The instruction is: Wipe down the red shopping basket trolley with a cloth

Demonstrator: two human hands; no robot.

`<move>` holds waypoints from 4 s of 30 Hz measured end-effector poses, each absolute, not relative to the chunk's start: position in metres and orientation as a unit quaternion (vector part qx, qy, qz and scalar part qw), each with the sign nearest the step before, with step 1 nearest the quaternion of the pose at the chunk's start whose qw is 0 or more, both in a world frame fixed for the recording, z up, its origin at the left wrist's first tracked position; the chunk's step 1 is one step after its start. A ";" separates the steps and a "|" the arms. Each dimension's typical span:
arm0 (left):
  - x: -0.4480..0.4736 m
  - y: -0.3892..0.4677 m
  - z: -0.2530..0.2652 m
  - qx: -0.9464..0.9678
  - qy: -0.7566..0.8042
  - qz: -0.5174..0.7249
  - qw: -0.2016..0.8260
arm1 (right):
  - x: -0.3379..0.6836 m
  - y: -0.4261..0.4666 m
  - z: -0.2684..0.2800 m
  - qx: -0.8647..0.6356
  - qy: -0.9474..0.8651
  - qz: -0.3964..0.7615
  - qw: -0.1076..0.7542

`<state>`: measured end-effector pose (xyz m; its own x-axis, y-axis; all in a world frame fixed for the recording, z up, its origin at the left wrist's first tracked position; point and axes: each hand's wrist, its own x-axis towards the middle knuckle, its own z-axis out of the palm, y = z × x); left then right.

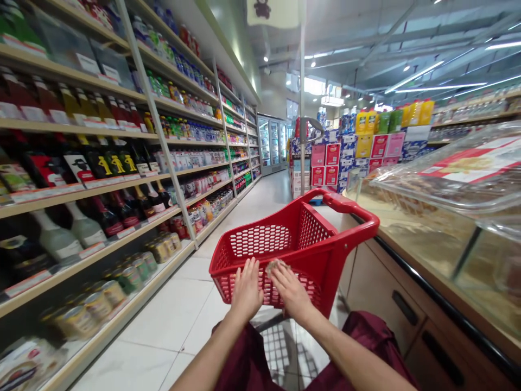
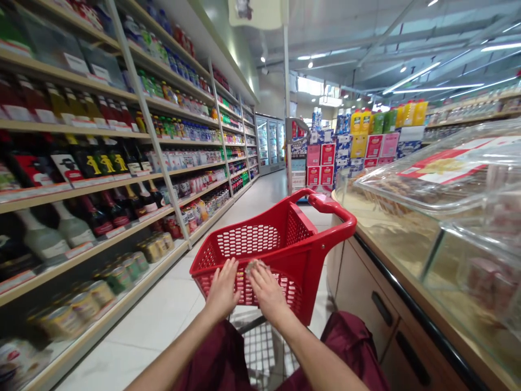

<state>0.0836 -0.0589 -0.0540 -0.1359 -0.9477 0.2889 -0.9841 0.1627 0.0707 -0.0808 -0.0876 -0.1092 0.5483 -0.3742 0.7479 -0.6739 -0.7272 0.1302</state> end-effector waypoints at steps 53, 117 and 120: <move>-0.002 -0.084 -0.046 0.562 -0.808 0.107 0.144 | -0.246 -0.116 0.015 0.755 -0.455 0.331 0.337; -0.003 -0.079 -0.043 0.595 -0.789 0.130 0.079 | -0.202 -0.111 -0.010 0.768 -0.441 0.347 0.309; -0.005 -0.079 -0.043 0.600 -0.785 0.131 0.077 | -0.228 -0.117 0.003 0.723 -0.499 0.368 0.305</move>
<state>-0.0050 -0.0793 -0.0434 -0.2676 -0.9225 0.2780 -0.9628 0.2451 -0.1136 -0.2277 -0.1171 0.0030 0.2319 -0.4974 0.8359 -0.9456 -0.3168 0.0738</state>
